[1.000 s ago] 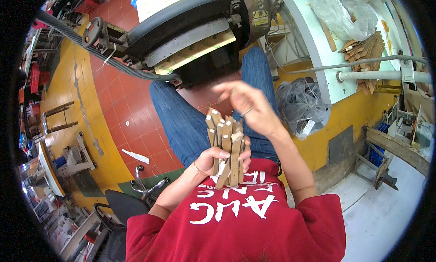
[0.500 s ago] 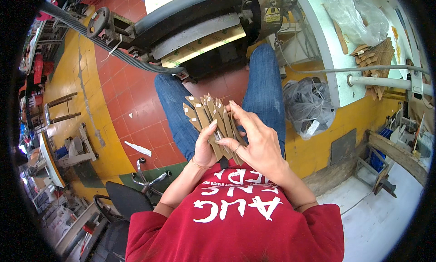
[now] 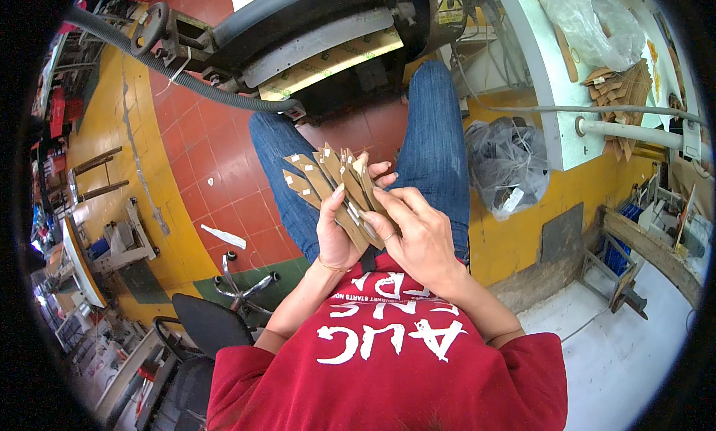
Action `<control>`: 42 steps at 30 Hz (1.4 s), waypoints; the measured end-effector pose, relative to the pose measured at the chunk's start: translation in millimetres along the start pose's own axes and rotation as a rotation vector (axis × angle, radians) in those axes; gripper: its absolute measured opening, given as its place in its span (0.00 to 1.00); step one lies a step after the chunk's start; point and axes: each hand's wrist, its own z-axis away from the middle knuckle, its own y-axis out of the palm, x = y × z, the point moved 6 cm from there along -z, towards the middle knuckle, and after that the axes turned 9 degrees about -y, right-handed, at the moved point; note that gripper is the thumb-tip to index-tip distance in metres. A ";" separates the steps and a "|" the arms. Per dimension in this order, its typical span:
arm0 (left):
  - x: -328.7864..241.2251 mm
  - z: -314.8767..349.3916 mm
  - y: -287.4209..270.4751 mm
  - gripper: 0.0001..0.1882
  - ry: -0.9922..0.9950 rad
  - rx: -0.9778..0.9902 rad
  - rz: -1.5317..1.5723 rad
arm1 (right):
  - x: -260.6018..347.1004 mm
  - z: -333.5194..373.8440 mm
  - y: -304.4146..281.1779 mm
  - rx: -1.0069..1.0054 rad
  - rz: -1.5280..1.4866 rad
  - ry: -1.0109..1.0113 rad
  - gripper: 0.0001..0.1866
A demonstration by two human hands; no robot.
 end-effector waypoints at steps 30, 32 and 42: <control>8.6 3.1 -24.0 0.16 -0.075 -0.307 0.001 | -4.6 -9.8 5.3 0.075 0.106 -0.085 0.27; 7.8 3.3 -23.7 0.17 -0.079 -0.293 0.000 | -6.4 -8.2 4.8 0.080 0.040 -0.040 0.27; 11.5 2.9 -28.8 0.20 -0.092 -0.263 0.022 | -31.3 -9.8 -4.1 0.027 -0.282 0.295 0.15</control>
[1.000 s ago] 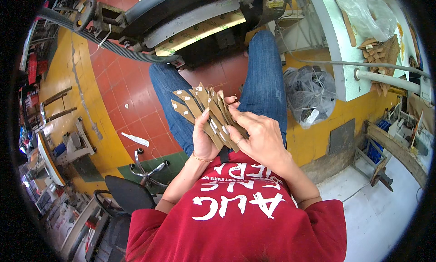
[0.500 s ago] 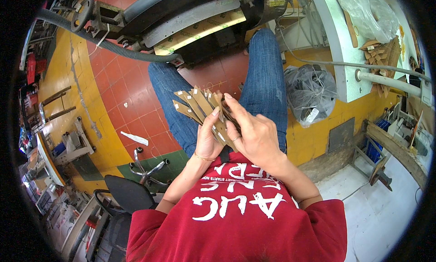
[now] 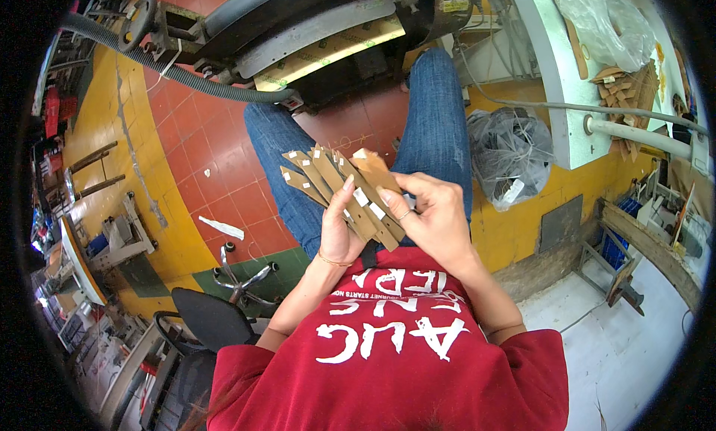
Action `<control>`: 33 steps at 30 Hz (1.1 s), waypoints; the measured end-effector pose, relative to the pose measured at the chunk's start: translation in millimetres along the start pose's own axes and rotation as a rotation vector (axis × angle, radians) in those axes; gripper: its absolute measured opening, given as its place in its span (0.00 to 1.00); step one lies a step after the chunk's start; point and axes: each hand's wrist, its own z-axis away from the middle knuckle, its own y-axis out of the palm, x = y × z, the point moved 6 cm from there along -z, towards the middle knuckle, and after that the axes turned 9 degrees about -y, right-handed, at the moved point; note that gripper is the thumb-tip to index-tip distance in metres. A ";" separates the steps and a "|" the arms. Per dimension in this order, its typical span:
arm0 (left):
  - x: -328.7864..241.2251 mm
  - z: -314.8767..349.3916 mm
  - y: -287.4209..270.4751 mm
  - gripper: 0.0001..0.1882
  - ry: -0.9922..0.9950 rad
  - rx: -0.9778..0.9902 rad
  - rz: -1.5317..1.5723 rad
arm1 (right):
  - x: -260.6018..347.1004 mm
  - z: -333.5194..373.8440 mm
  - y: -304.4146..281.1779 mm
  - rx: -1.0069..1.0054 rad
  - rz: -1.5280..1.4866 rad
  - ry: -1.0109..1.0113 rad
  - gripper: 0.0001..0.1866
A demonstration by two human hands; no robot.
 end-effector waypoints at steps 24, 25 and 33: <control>-13.1 -4.7 26.9 0.38 -0.030 0.438 0.066 | 22.5 -1.6 7.4 0.119 0.507 -0.385 0.19; -13.4 -4.9 26.4 0.38 -0.037 0.439 0.070 | 21.3 -4.4 5.5 0.131 0.482 -0.397 0.18; -16.3 -7.5 32.6 0.38 -0.039 0.438 0.056 | 22.3 -16.2 1.6 0.231 0.538 -0.452 0.18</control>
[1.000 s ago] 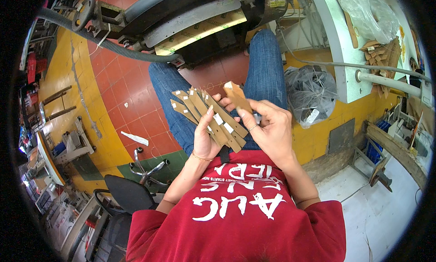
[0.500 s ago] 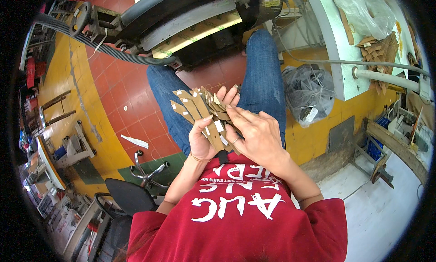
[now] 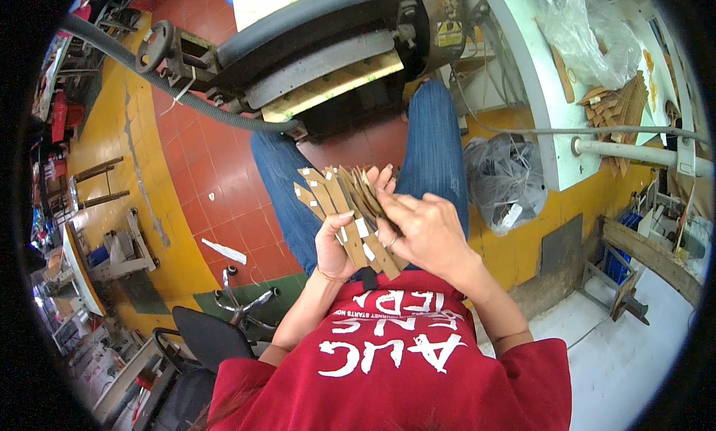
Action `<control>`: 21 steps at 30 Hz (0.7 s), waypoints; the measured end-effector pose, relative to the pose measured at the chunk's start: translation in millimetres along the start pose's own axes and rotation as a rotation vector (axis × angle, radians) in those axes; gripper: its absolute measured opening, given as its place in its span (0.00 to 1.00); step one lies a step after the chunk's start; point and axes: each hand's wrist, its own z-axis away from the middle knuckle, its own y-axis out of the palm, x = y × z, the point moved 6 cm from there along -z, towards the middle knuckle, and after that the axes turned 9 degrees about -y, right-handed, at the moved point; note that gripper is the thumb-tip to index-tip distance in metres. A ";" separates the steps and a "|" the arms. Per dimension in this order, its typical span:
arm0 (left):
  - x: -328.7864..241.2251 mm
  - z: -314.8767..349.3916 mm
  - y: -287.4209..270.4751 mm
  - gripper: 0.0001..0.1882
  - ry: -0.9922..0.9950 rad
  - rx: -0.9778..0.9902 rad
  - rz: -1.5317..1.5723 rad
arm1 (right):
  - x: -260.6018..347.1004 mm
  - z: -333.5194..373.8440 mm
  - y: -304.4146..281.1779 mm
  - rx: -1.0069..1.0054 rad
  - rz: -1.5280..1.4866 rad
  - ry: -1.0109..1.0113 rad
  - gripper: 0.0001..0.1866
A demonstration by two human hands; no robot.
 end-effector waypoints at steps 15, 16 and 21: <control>-3.2 3.9 -12.0 0.28 0.102 -0.269 -0.247 | -3.2 11.0 -20.1 -0.298 0.044 0.144 0.18; -2.7 5.0 -16.2 0.26 0.092 -0.362 -0.355 | 1.4 11.6 -21.6 -0.288 0.073 0.137 0.18; 13.4 0.1 -1.8 0.25 0.107 -0.079 -0.165 | 31.2 3.5 3.1 -0.119 0.093 0.152 0.20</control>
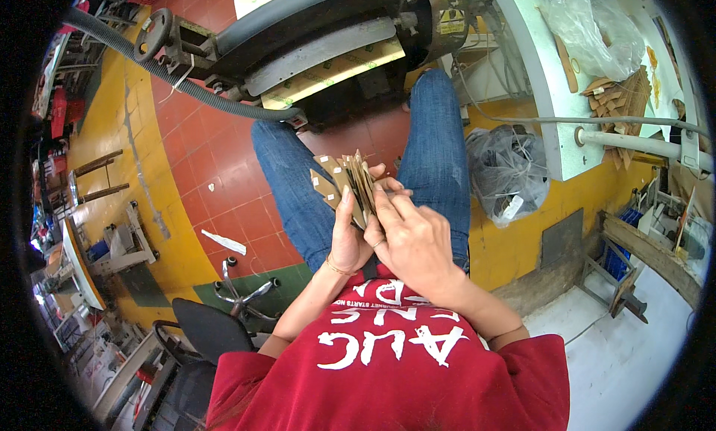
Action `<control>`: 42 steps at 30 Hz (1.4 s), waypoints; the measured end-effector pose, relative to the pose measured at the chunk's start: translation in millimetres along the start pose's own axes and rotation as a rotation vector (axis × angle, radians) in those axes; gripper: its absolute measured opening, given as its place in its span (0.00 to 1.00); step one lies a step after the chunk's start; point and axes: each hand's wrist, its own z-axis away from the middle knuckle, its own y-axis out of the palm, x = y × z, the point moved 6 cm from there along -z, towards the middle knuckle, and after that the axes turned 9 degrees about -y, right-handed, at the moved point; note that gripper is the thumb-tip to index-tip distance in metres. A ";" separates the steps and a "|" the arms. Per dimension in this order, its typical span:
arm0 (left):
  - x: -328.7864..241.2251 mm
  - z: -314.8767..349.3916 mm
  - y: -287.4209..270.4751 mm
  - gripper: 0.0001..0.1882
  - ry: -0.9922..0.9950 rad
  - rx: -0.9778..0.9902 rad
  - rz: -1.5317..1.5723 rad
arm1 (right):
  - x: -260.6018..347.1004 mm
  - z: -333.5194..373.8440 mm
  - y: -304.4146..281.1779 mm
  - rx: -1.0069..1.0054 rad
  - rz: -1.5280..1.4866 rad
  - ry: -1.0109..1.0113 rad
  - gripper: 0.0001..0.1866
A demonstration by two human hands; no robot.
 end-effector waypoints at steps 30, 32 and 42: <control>33.5 39.8 12.2 0.34 -0.499 0.172 -0.299 | -55.1 13.4 -9.3 0.235 -1.035 0.102 0.20; 35.9 43.4 9.4 0.37 -0.470 0.182 -0.318 | -48.9 12.5 -11.8 0.242 -0.900 -0.047 0.19; 21.3 50.7 9.3 0.35 -0.325 0.271 -0.426 | -51.8 11.9 -12.9 0.310 -1.061 -0.183 0.12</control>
